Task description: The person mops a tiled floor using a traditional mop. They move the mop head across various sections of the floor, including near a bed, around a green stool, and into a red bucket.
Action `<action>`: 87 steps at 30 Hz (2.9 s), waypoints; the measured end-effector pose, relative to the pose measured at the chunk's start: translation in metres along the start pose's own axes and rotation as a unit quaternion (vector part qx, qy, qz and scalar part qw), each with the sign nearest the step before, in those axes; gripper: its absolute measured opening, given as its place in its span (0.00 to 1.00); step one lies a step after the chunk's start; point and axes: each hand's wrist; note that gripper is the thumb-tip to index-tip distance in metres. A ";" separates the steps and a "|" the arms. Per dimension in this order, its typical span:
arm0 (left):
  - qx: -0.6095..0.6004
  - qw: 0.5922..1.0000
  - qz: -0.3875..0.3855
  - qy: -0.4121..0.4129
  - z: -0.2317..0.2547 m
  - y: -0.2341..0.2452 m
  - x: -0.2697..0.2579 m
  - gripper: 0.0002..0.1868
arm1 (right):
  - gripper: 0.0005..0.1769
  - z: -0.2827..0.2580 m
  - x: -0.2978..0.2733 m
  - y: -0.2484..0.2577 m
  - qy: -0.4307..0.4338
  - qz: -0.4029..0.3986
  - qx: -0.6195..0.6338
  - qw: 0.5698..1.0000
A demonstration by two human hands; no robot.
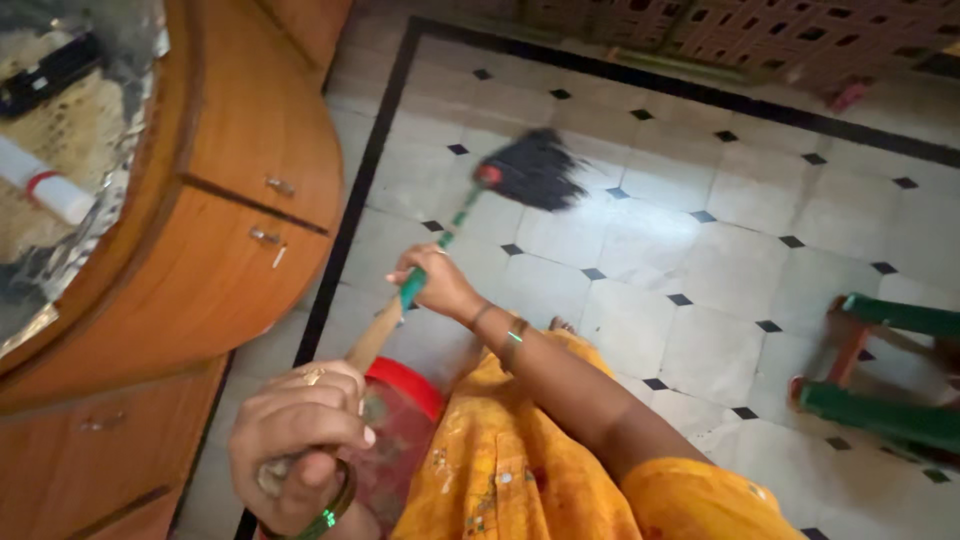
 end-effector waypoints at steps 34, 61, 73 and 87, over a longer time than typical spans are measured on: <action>0.078 0.979 0.121 -0.141 -0.082 0.076 -0.028 0.18 | 0.12 -0.003 -0.072 0.106 -0.164 -0.177 -0.154 0.958; -0.327 0.921 -0.058 0.206 -0.116 -0.226 -0.016 0.07 | 0.15 0.062 -0.268 0.255 -0.260 0.340 -0.223 0.876; -0.059 0.993 -0.067 0.072 -0.053 -0.075 0.005 0.06 | 0.08 0.063 -0.060 0.099 -0.108 0.257 -0.133 0.951; 0.305 0.950 -0.059 0.043 -0.084 0.002 -0.030 0.12 | 0.16 0.071 0.070 -0.094 0.041 -0.189 -0.102 0.976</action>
Point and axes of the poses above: each hand's wrist, its own x-axis towards the middle knuckle, its own y-axis out of the back of the hand, z = x × y, and after that the axes turned 10 degrees about -x, right-handed
